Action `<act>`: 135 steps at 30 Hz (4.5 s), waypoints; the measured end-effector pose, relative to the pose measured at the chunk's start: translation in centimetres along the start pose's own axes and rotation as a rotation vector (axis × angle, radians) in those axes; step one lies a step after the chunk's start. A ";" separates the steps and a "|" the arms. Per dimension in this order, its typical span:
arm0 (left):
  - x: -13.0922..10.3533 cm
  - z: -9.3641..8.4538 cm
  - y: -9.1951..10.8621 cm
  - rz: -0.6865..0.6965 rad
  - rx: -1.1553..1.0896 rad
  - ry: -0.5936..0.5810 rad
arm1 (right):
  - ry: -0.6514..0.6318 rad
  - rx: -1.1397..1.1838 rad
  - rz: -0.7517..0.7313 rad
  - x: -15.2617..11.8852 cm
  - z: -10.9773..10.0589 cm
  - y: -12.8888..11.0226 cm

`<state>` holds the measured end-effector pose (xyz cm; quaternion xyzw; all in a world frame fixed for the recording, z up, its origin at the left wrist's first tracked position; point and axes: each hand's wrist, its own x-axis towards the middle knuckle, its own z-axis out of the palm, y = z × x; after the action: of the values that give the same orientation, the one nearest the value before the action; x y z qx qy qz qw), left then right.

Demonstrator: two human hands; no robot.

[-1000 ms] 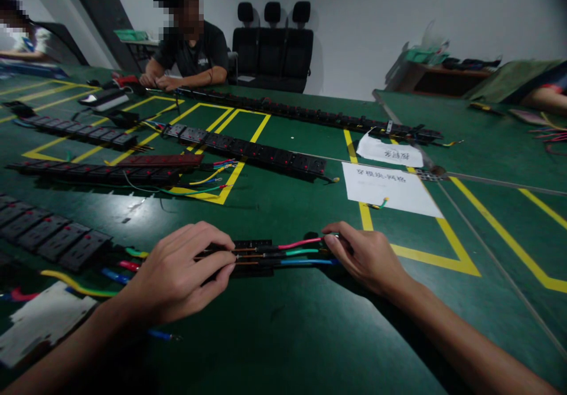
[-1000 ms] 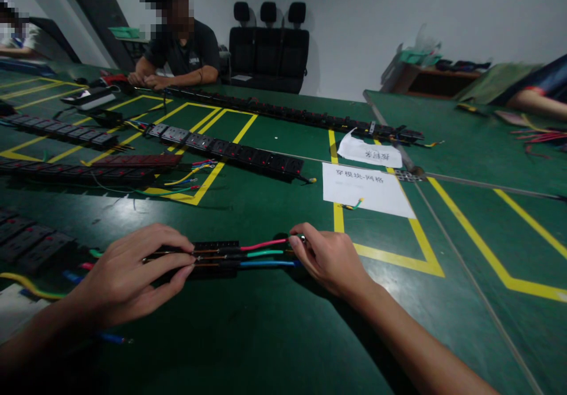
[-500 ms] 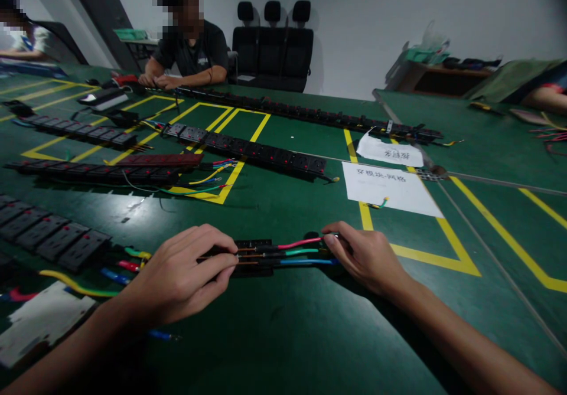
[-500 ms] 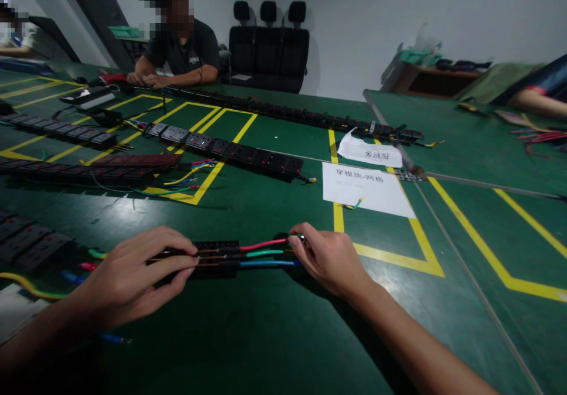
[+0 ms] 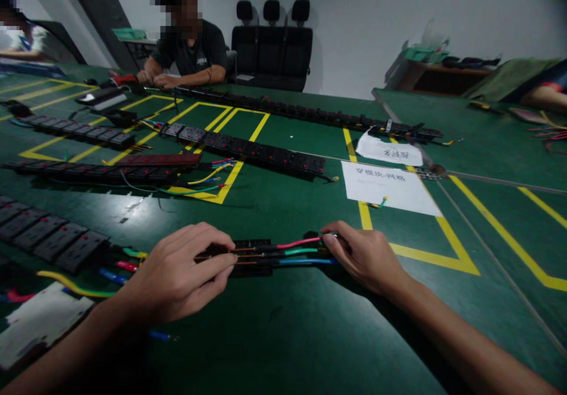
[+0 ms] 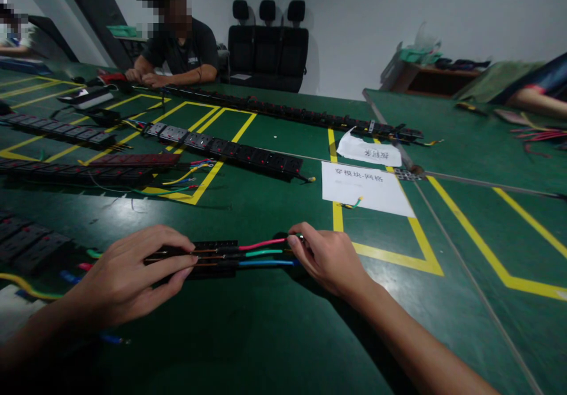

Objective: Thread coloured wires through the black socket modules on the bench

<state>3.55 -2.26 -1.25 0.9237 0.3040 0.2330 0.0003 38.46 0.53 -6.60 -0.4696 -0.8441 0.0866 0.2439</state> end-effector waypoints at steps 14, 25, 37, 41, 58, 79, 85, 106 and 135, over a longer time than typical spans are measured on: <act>0.2 -0.5 0.1 -0.002 0.052 0.006 | -0.009 0.013 0.012 0.0 0.0 -0.1; 0.4 -1.5 0.0 0.053 0.071 0.079 | 0.005 0.003 -0.005 0.0 0.0 0.0; 0.6 -1.6 -0.1 0.040 0.124 0.081 | -0.001 0.000 0.006 0.0 0.0 -0.1; 0.6 -1.5 -0.2 0.027 0.116 0.062 | -0.008 0.001 0.007 0.0 0.0 -0.1; 0.3 -1.2 -0.4 0.013 0.146 0.026 | -0.016 0.002 0.024 -0.1 0.2 0.1; 0.2 -1.3 -0.4 0.025 0.109 0.005 | -0.031 0.004 0.017 -0.1 0.0 0.1; 0.0 -1.1 -0.2 0.030 0.025 0.025 | -0.009 -0.005 0.000 0.0 0.0 0.0; 0.4 -1.4 0.4 0.034 0.004 0.010 | -0.012 -0.006 -0.009 0.0 0.0 0.1; 0.8 -1.5 0.5 0.049 0.027 0.023 | -0.027 -0.006 0.017 0.0 0.0 -0.1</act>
<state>3.77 -2.45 0.53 0.9281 0.2844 0.2394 -0.0214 38.36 0.47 -6.50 -0.4760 -0.8436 0.0925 0.2304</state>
